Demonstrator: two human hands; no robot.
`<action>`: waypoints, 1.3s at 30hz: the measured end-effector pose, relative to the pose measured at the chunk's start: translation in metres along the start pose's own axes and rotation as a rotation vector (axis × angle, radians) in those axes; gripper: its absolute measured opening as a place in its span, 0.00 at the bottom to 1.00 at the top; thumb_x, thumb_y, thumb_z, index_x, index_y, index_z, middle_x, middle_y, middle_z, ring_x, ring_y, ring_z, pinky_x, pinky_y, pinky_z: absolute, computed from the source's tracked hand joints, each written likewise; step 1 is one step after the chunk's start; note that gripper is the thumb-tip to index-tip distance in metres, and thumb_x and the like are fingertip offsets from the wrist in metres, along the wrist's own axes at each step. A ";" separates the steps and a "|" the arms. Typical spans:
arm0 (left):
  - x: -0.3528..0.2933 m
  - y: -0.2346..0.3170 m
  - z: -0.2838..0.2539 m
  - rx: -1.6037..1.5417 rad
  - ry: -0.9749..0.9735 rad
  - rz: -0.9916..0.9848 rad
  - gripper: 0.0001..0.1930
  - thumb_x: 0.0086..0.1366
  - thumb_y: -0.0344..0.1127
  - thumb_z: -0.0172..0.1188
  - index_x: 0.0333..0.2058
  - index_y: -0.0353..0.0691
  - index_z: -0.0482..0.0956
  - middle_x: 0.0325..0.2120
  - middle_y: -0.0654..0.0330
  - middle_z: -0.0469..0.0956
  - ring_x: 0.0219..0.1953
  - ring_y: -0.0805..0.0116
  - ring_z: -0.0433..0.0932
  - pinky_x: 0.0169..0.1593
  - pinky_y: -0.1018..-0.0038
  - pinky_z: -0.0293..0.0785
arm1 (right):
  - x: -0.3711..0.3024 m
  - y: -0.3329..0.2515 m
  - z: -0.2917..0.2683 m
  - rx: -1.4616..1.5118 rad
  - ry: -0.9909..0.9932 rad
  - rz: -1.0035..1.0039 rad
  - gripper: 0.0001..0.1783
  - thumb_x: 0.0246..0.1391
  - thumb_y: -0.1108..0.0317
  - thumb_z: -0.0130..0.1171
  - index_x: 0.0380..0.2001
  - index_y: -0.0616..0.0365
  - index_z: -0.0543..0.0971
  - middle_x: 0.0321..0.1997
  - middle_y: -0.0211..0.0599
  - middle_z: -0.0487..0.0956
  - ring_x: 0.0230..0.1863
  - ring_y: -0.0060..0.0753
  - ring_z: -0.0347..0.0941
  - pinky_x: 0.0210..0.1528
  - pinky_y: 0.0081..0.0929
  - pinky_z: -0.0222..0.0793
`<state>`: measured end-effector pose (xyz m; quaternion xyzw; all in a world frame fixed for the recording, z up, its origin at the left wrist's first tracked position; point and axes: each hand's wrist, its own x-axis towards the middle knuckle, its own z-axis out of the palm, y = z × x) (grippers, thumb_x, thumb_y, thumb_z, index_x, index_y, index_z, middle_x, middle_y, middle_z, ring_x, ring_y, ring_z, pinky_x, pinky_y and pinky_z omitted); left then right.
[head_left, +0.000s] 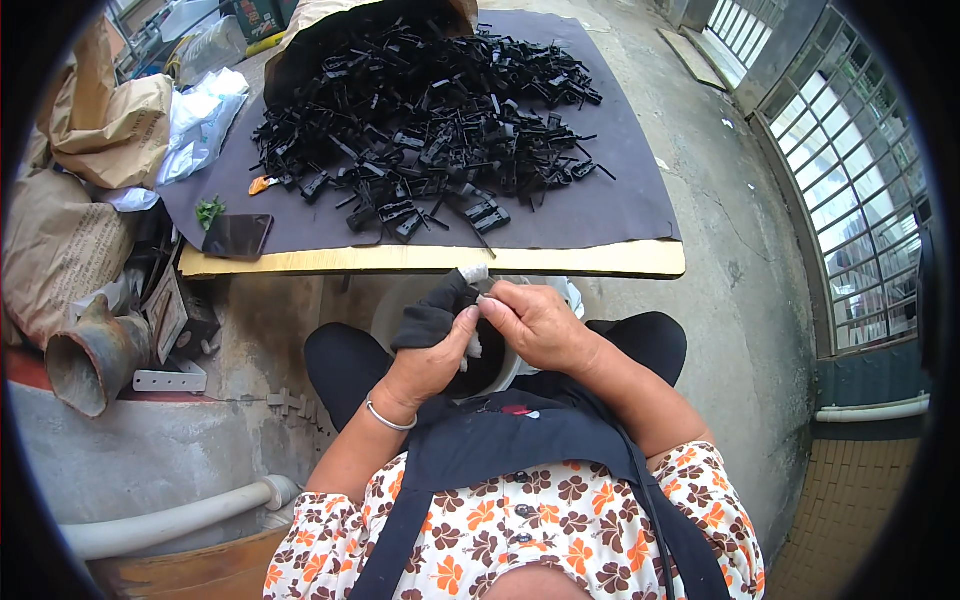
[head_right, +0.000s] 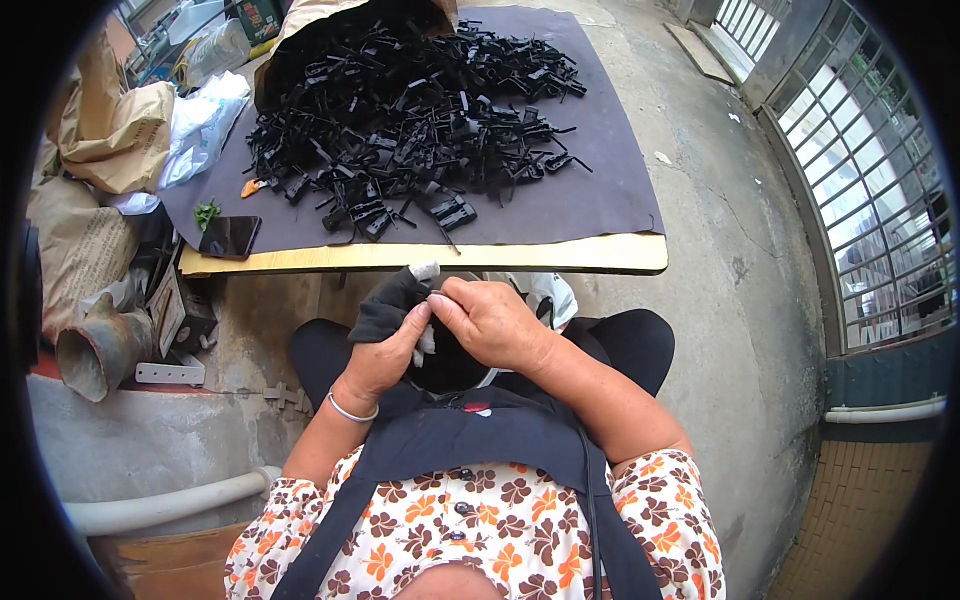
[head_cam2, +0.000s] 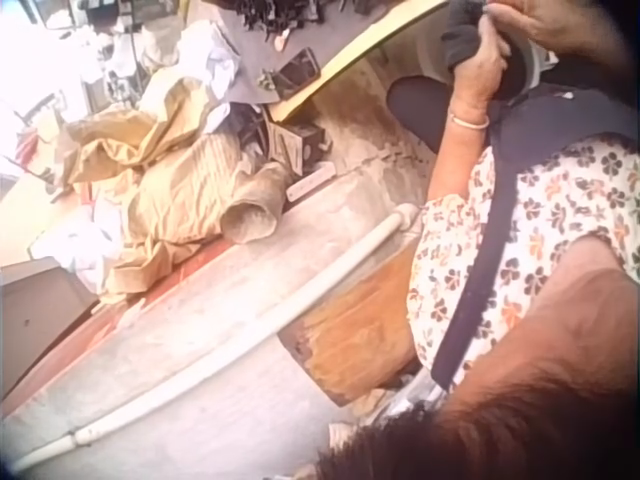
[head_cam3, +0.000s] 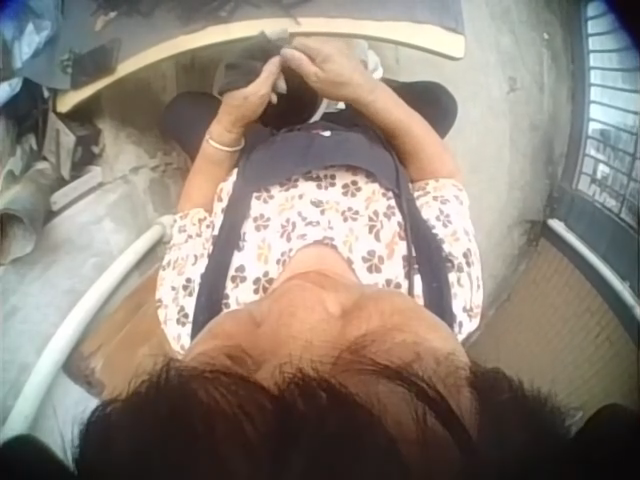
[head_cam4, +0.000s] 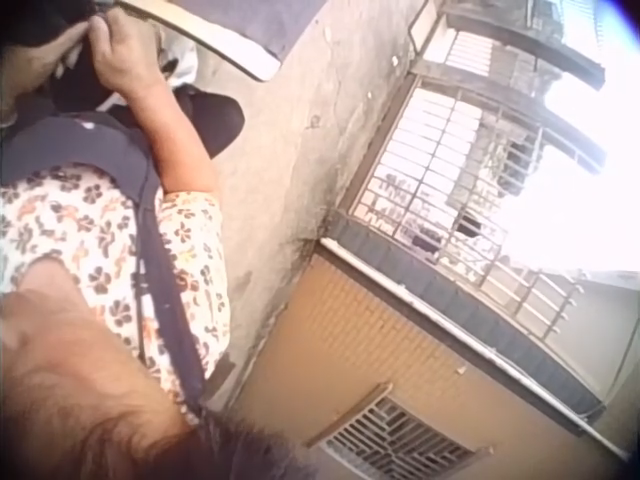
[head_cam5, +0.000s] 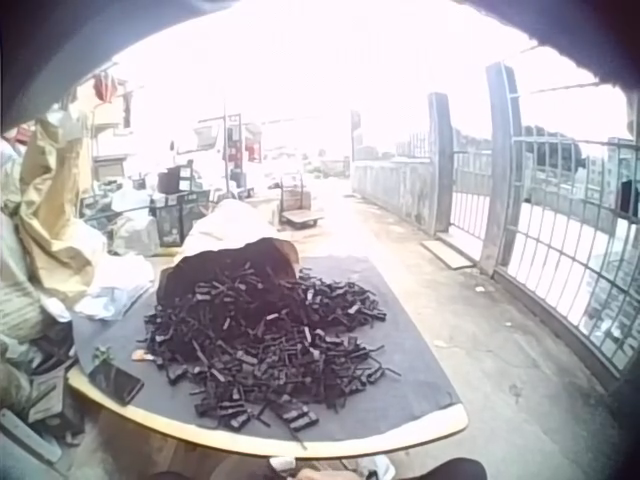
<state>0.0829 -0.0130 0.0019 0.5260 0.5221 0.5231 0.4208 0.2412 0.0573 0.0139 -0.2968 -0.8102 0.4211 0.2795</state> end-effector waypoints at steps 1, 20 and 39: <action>-0.001 0.001 0.000 -0.020 -0.010 -0.055 0.17 0.65 0.29 0.52 0.52 0.31 0.70 0.22 0.64 0.77 0.21 0.80 0.71 0.26 0.79 0.69 | 0.000 0.000 0.001 -0.042 -0.010 -0.043 0.15 0.60 0.61 0.50 0.24 0.61 0.72 0.21 0.49 0.74 0.25 0.53 0.71 0.27 0.39 0.66; -0.002 -0.002 -0.005 0.114 0.092 0.100 0.17 0.66 0.27 0.49 0.53 0.31 0.67 0.34 0.60 0.76 0.29 0.77 0.73 0.34 0.81 0.71 | 0.004 0.011 0.006 0.222 -0.024 0.070 0.13 0.58 0.62 0.54 0.30 0.63 0.75 0.22 0.46 0.75 0.22 0.41 0.69 0.30 0.31 0.67; -0.006 -0.003 -0.005 -0.036 -0.041 -0.046 0.13 0.61 0.27 0.49 0.44 0.30 0.72 0.35 0.60 0.75 0.33 0.76 0.71 0.39 0.78 0.70 | 0.006 0.000 -0.009 0.070 -0.197 -0.008 0.12 0.57 0.63 0.55 0.27 0.61 0.75 0.23 0.46 0.75 0.25 0.47 0.72 0.28 0.35 0.66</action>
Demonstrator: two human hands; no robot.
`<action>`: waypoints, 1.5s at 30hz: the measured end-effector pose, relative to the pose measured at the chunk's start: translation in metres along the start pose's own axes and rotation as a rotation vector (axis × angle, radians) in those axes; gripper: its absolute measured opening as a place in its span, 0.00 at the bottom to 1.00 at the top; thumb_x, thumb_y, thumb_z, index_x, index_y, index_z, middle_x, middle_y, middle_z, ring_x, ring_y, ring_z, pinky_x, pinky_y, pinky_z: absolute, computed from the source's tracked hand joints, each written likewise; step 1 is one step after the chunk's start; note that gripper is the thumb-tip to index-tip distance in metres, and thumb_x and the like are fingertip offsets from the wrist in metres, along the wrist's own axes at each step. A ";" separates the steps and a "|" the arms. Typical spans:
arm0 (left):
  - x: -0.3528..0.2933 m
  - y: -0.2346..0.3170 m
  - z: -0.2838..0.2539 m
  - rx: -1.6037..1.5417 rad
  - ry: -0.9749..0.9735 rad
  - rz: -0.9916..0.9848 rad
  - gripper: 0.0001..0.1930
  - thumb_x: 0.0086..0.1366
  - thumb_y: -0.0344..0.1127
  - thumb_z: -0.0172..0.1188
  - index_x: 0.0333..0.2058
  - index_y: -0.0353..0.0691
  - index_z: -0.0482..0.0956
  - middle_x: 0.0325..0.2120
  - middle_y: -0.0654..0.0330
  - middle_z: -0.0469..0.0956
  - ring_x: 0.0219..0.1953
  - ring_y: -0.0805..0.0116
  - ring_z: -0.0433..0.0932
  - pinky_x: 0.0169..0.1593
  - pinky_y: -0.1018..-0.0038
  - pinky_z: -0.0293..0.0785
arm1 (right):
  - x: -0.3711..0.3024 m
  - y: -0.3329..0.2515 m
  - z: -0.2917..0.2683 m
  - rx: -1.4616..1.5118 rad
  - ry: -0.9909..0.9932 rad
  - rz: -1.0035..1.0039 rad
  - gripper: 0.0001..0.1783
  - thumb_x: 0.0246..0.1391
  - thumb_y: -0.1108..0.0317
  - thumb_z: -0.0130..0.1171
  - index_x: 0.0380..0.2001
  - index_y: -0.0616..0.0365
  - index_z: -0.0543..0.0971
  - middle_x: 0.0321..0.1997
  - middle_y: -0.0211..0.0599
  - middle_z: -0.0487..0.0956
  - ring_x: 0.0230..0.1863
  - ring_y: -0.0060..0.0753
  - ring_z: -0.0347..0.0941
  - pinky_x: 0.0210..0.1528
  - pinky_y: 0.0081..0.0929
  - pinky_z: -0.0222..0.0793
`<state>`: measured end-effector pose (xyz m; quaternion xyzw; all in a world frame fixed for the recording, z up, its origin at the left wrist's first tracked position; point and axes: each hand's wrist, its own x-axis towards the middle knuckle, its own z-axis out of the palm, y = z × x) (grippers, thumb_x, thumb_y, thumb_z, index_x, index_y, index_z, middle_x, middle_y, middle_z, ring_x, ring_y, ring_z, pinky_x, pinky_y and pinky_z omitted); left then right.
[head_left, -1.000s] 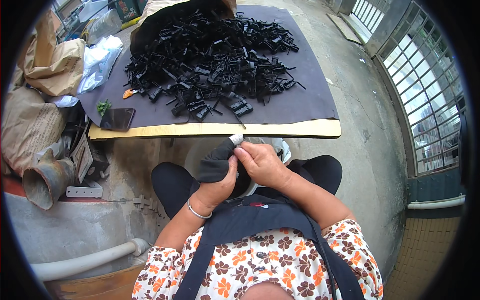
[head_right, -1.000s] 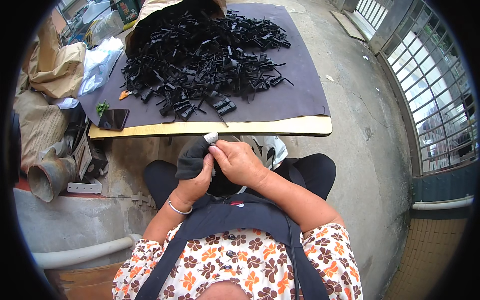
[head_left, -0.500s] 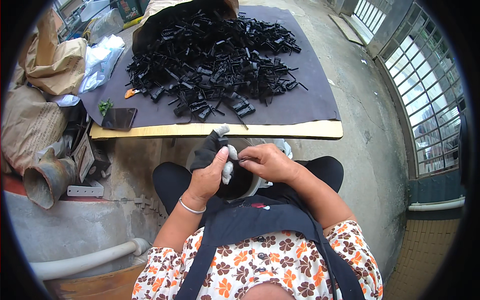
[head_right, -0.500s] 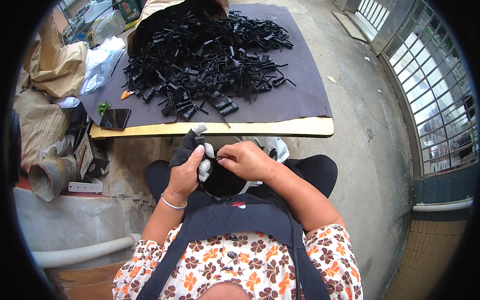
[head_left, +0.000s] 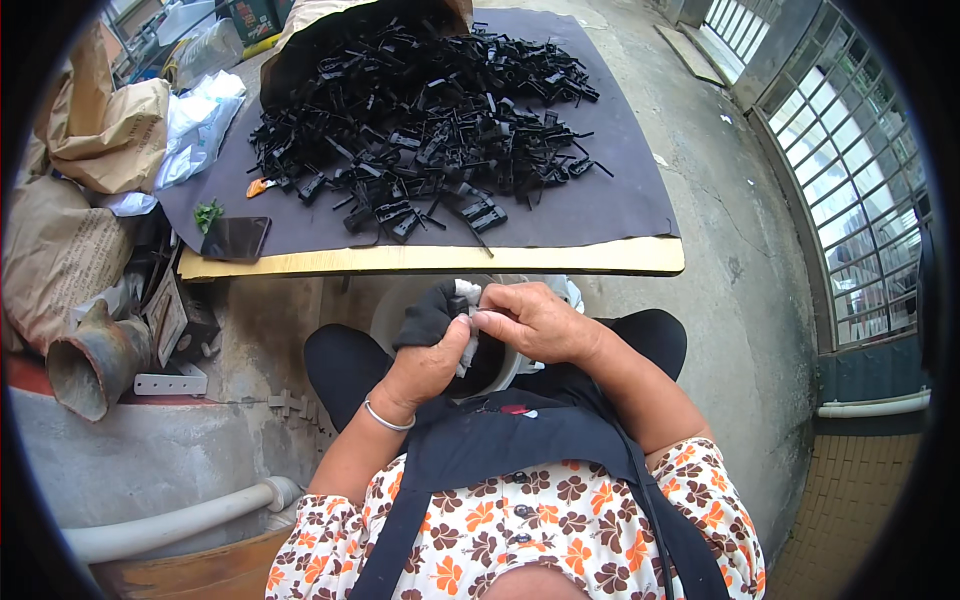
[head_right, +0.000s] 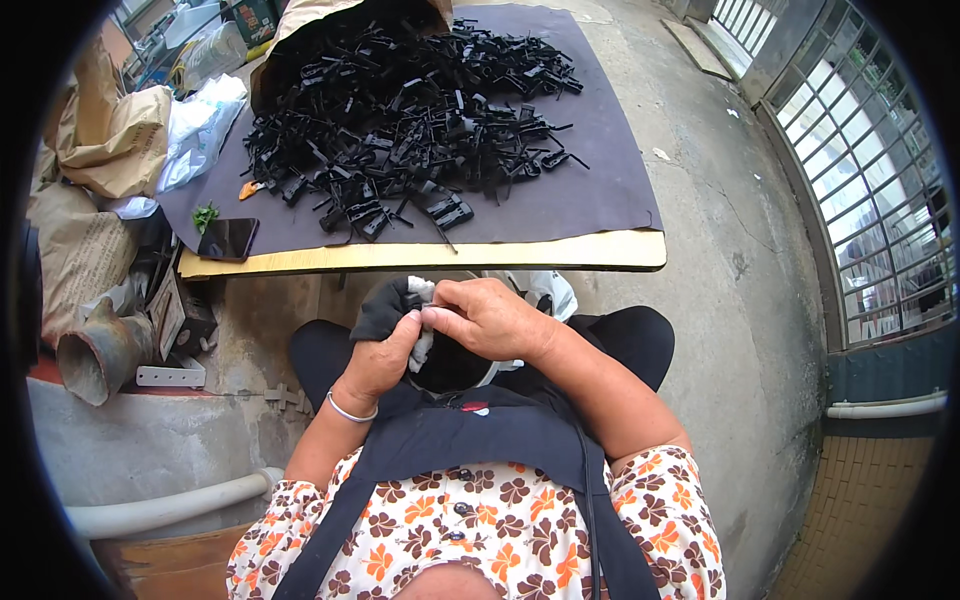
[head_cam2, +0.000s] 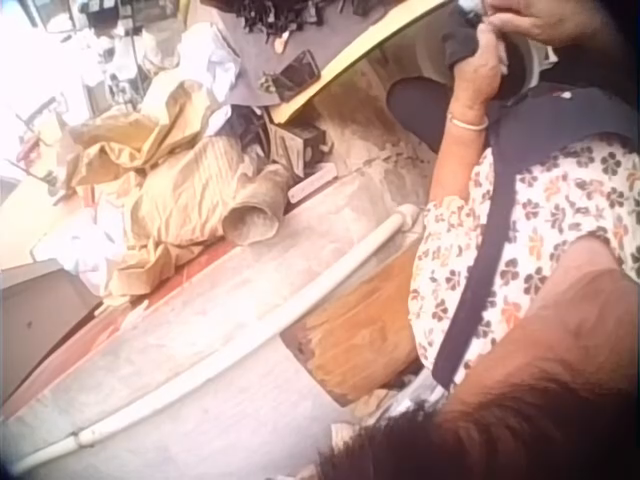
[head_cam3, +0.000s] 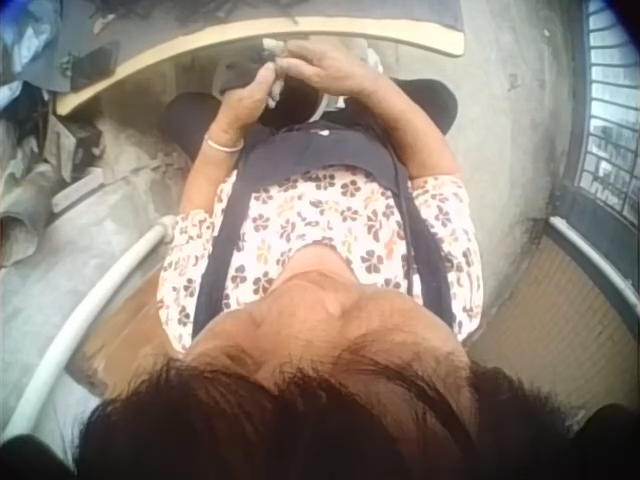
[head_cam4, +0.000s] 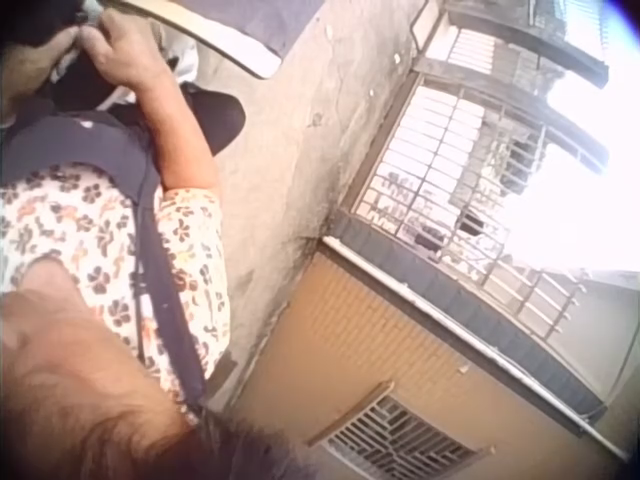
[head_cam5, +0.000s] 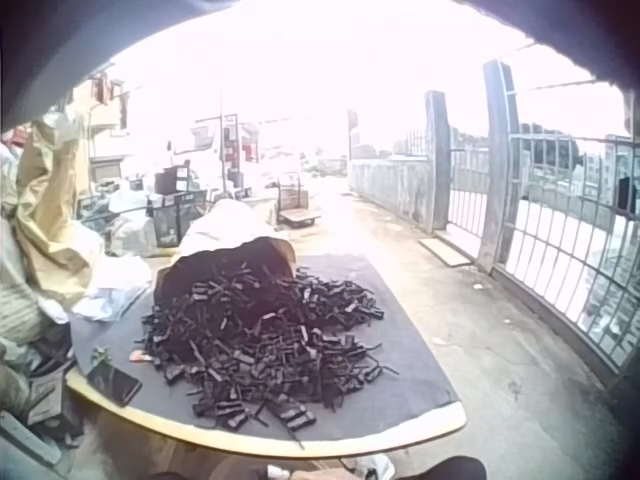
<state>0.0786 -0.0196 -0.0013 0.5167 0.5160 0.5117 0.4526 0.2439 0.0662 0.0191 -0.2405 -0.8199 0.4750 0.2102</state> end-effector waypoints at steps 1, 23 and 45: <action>0.000 0.001 0.002 0.019 0.037 -0.020 0.12 0.60 0.26 0.49 0.43 0.30 0.72 0.35 0.59 0.75 0.33 0.74 0.72 0.40 0.76 0.70 | 0.000 0.000 0.001 -0.001 0.002 0.002 0.12 0.57 0.63 0.55 0.27 0.61 0.75 0.23 0.46 0.75 0.25 0.47 0.72 0.28 0.35 0.66; 0.014 -0.022 -0.011 0.865 0.211 0.501 0.11 0.58 0.30 0.55 0.40 0.33 0.78 0.35 0.49 0.78 0.38 0.52 0.76 0.45 0.63 0.70 | 0.048 0.060 0.002 -0.764 0.418 -0.101 0.08 0.50 0.65 0.58 0.29 0.57 0.72 0.25 0.40 0.76 0.27 0.45 0.75 0.29 0.37 0.71; 0.018 -0.029 0.003 -0.269 0.110 -0.222 0.14 0.66 0.31 0.50 0.48 0.33 0.73 0.37 0.59 0.78 0.31 0.74 0.78 0.28 0.81 0.72 | 0.063 0.063 0.007 -0.791 0.453 -0.015 0.08 0.50 0.66 0.56 0.26 0.57 0.71 0.24 0.41 0.76 0.26 0.47 0.75 0.29 0.39 0.72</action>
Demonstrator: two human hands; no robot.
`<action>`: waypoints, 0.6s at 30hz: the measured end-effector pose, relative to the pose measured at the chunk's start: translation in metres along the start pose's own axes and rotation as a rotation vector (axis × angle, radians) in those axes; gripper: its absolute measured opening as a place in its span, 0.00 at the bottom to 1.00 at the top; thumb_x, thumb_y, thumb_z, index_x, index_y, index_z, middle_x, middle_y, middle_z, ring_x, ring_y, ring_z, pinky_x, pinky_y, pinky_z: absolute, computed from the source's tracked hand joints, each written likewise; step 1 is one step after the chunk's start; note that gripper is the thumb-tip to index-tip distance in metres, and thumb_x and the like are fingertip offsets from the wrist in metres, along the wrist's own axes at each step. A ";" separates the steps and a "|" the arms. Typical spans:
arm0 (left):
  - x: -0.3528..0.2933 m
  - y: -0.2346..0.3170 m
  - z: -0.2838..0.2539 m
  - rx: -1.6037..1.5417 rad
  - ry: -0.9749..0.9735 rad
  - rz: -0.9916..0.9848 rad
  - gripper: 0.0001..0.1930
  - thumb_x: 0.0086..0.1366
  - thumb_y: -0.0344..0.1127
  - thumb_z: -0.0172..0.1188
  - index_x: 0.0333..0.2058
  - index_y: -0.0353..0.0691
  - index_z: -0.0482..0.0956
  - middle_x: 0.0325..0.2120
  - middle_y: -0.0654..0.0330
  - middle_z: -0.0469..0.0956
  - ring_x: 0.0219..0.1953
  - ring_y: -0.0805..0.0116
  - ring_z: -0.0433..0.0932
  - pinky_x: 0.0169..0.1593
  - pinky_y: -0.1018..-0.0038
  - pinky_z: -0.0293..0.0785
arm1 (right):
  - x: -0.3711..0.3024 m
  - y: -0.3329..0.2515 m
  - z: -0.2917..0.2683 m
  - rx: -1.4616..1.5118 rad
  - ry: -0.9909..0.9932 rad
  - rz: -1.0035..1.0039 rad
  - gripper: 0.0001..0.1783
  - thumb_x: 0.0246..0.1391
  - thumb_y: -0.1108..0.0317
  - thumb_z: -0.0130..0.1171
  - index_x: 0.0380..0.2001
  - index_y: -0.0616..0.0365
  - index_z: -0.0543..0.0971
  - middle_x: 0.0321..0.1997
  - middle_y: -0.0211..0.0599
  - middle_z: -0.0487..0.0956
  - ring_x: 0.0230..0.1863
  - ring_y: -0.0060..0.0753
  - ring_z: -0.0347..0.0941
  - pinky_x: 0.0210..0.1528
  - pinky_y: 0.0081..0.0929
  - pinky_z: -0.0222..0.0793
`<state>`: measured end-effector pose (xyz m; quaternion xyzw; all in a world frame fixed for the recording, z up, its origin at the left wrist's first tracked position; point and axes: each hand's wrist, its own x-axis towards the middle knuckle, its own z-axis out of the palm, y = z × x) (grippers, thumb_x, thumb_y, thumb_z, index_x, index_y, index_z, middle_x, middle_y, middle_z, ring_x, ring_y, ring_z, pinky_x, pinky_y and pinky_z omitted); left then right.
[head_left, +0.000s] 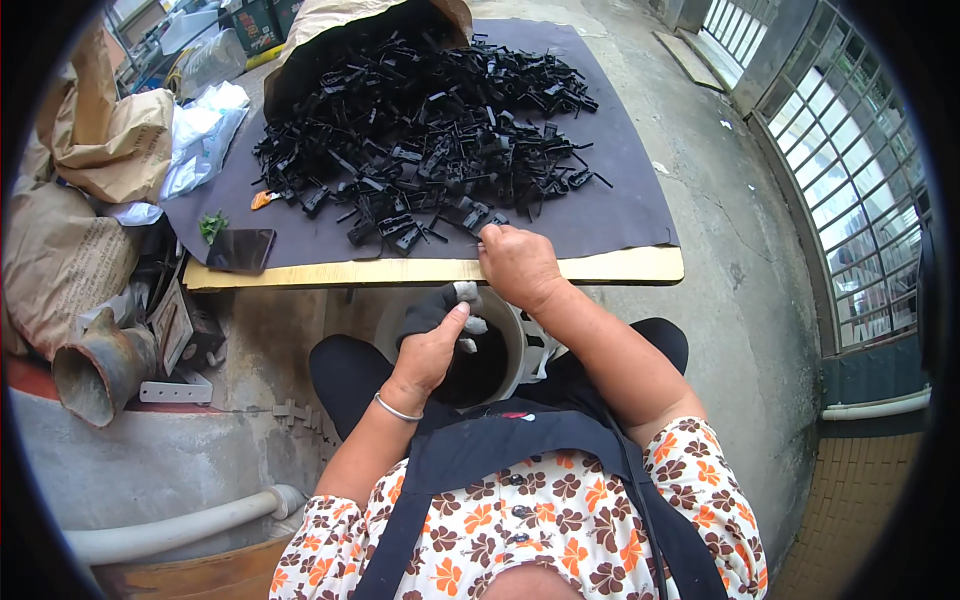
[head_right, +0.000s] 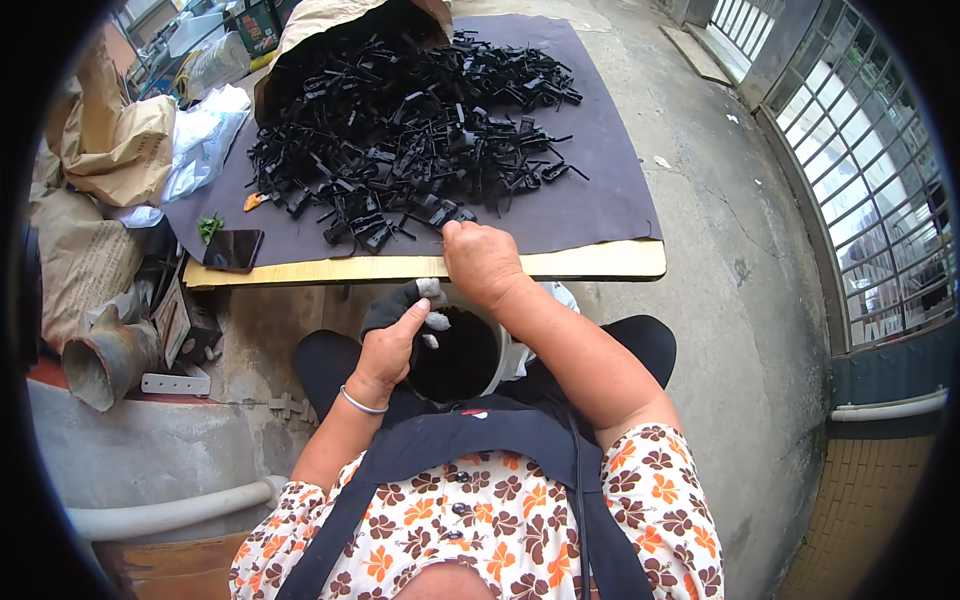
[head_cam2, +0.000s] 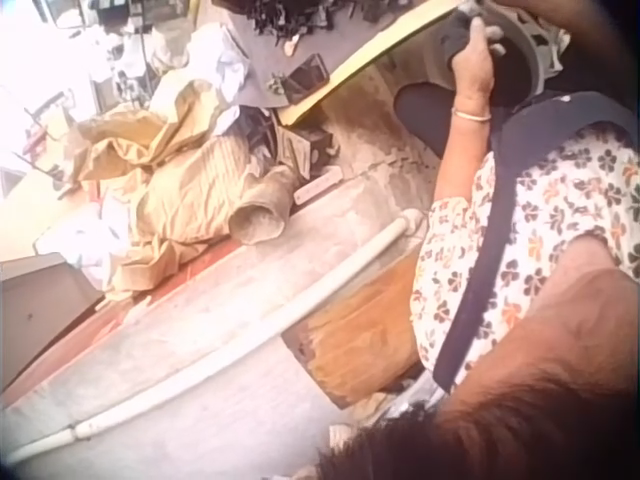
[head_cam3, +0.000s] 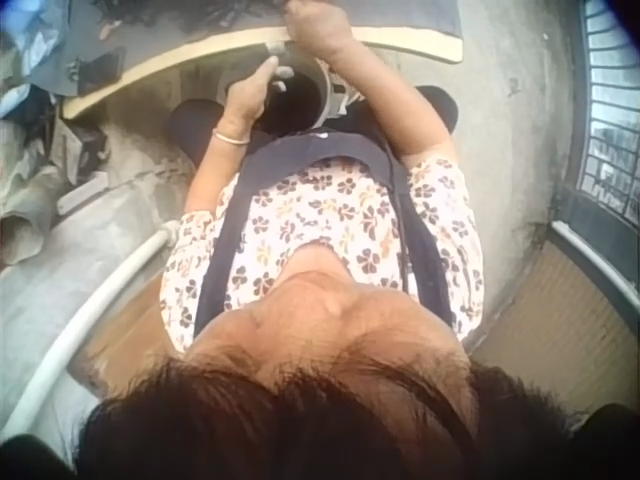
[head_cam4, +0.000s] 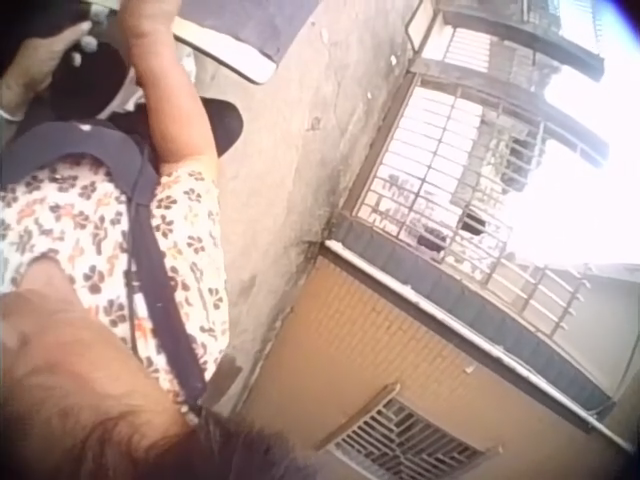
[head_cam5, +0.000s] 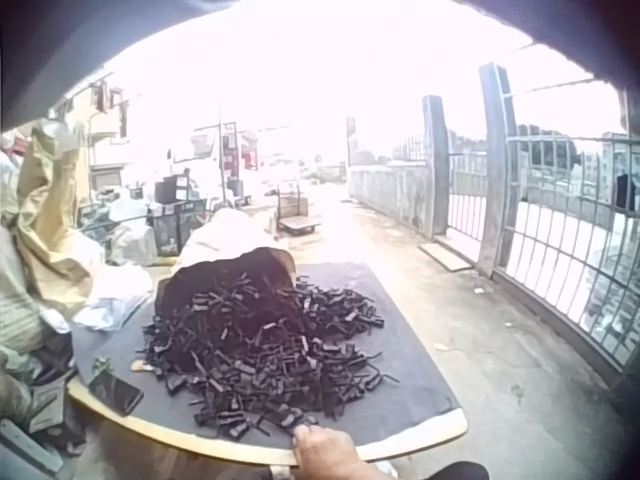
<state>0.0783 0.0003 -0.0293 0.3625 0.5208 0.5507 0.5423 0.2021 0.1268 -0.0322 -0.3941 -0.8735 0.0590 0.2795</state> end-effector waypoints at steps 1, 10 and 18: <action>-0.001 0.000 -0.001 -0.024 0.003 -0.019 0.14 0.66 0.32 0.50 0.48 0.34 0.74 0.37 0.59 0.78 0.31 0.74 0.78 0.28 0.81 0.72 | -0.001 0.004 -0.002 0.026 0.024 -0.005 0.07 0.50 0.66 0.56 0.26 0.57 0.71 0.23 0.41 0.76 0.25 0.47 0.75 0.28 0.39 0.71; 0.009 -0.008 -0.003 -0.302 -0.014 -0.059 0.13 0.66 0.31 0.51 0.48 0.34 0.74 0.39 0.62 0.78 0.38 0.75 0.76 0.40 0.79 0.73 | -0.010 0.007 -0.021 0.074 0.052 -0.126 0.06 0.50 0.68 0.56 0.25 0.56 0.70 0.23 0.40 0.75 0.25 0.44 0.74 0.27 0.38 0.71; 0.003 -0.010 -0.005 -0.266 0.028 -0.134 0.13 0.67 0.31 0.51 0.47 0.33 0.74 0.40 0.61 0.78 0.39 0.74 0.76 0.42 0.78 0.73 | 0.019 0.004 -0.011 -0.057 -0.217 -0.048 0.10 0.50 0.61 0.58 0.31 0.55 0.78 0.27 0.40 0.78 0.29 0.43 0.76 0.31 0.35 0.72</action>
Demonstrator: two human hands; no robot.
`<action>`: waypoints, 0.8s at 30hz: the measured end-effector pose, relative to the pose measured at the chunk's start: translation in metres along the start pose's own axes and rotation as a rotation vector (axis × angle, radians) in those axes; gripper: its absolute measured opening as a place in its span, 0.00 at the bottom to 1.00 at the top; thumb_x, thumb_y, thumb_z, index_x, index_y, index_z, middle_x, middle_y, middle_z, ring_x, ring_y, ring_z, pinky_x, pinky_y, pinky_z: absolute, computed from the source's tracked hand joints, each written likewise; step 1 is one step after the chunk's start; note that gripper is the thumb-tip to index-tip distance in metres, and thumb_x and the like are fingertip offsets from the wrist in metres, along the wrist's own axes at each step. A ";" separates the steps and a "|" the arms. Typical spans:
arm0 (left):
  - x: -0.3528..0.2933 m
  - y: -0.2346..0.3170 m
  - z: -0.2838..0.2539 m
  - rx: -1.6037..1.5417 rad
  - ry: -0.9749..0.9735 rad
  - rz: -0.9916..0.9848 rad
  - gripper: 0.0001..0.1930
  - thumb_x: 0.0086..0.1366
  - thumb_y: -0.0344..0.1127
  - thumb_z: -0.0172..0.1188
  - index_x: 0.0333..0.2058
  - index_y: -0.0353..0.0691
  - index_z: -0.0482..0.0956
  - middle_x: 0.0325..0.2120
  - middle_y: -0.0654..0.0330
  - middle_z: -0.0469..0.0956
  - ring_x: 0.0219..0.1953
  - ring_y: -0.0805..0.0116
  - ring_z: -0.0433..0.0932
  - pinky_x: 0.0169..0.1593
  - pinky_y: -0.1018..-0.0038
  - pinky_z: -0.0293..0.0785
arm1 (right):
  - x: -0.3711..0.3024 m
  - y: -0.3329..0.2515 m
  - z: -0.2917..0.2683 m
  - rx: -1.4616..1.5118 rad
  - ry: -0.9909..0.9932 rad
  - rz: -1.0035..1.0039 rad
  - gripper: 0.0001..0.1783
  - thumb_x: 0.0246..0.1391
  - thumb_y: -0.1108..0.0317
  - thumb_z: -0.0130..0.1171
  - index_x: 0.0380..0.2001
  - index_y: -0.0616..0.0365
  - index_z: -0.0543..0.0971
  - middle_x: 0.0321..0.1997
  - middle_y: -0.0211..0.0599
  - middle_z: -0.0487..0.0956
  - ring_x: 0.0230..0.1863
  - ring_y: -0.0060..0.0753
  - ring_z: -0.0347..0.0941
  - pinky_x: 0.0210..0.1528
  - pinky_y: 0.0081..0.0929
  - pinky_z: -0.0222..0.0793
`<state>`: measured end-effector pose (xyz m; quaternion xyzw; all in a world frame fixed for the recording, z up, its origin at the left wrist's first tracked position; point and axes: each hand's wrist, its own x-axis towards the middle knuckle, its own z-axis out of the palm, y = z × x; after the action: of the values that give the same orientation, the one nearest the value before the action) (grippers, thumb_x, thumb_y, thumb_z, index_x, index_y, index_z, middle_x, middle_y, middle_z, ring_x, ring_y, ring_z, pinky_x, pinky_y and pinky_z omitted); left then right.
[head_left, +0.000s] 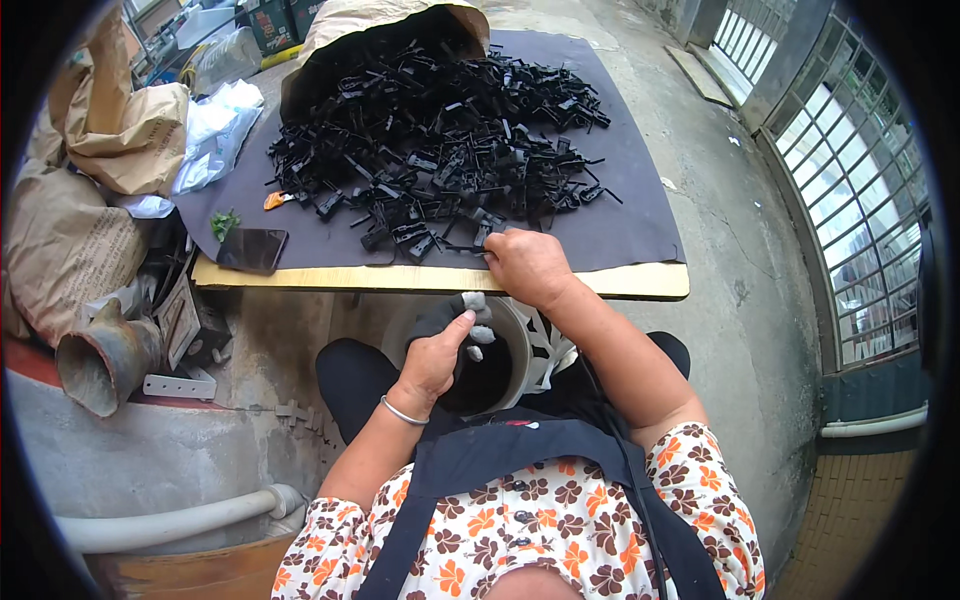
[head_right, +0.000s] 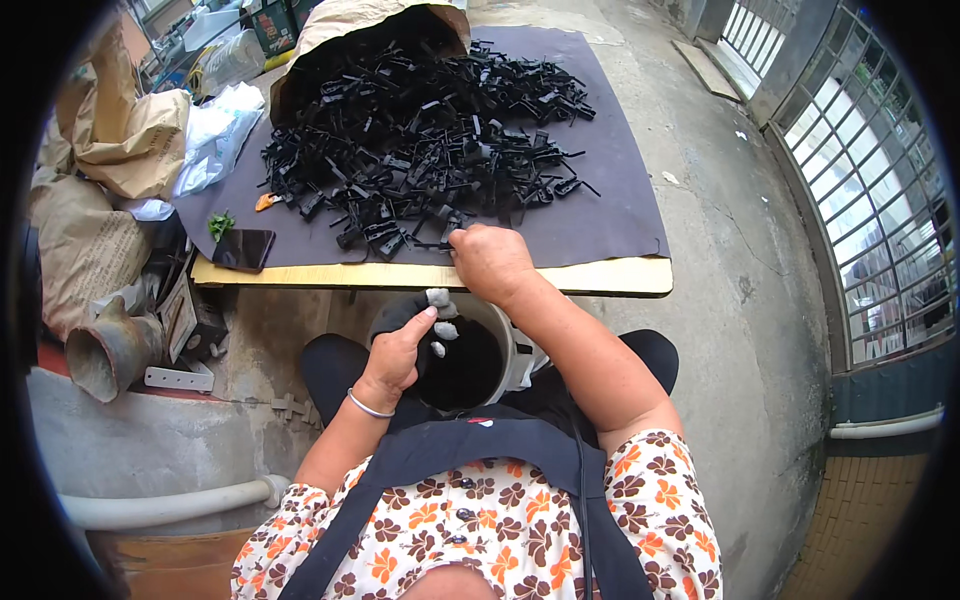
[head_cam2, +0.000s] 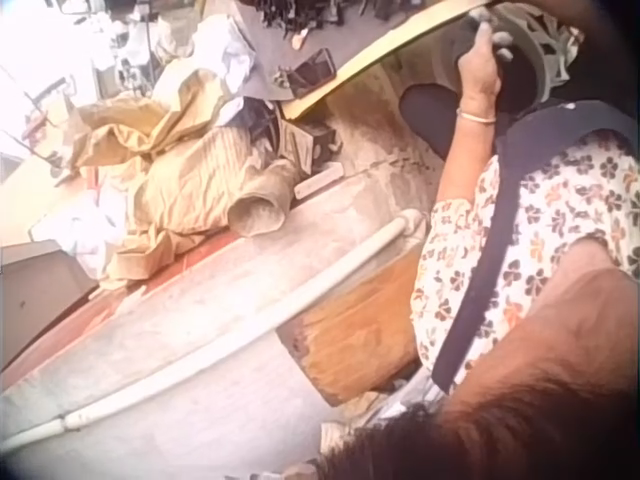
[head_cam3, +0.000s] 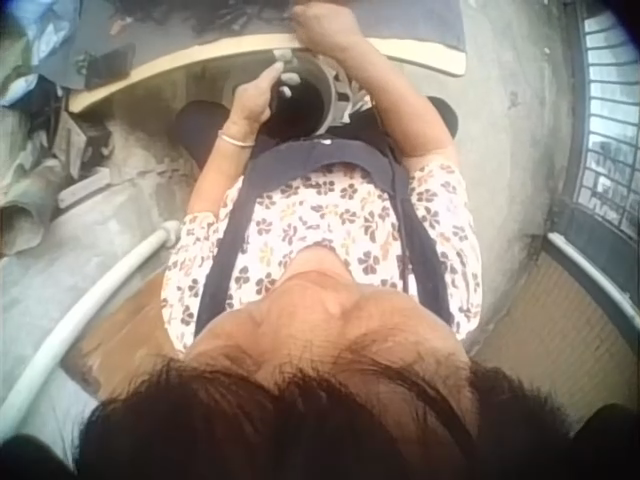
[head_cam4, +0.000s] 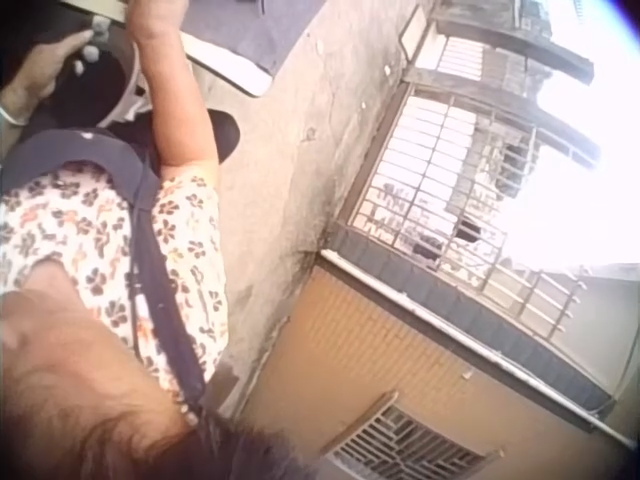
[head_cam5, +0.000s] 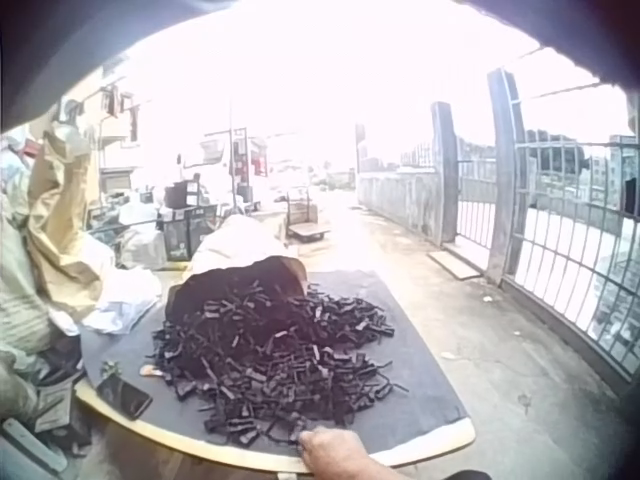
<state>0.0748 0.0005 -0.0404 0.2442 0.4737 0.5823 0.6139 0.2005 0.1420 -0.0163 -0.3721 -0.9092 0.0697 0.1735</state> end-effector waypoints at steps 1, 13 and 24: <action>-0.004 0.006 0.003 0.012 0.005 -0.008 0.13 0.66 0.32 0.51 0.46 0.34 0.75 0.38 0.61 0.78 0.37 0.73 0.77 0.40 0.78 0.73 | 0.000 0.002 0.003 0.001 0.005 -0.004 0.10 0.50 0.61 0.58 0.31 0.55 0.78 0.27 0.40 0.78 0.29 0.43 0.76 0.31 0.35 0.72; 0.017 0.012 0.001 -0.480 -0.108 -0.015 0.14 0.68 0.35 0.50 0.49 0.35 0.73 0.38 0.61 0.78 0.40 0.72 0.76 0.44 0.76 0.73 | -0.040 -0.011 -0.019 0.571 0.160 -0.242 0.08 0.46 0.71 0.61 0.33 0.54 0.79 0.25 0.36 0.76 0.25 0.42 0.74 0.28 0.34 0.70; -0.016 0.038 0.029 0.457 -0.061 0.437 0.16 0.68 0.31 0.49 0.52 0.33 0.70 0.24 0.65 0.75 0.23 0.83 0.69 0.25 0.83 0.66 | -0.059 -0.050 -0.041 0.613 0.313 -0.275 0.12 0.42 0.68 0.67 0.24 0.59 0.73 0.21 0.37 0.72 0.20 0.37 0.68 0.23 0.28 0.65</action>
<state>0.0834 0.0002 0.0094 0.4892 0.5100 0.5713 0.4174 0.2220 0.0651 0.0189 -0.1836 -0.8500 0.2571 0.4215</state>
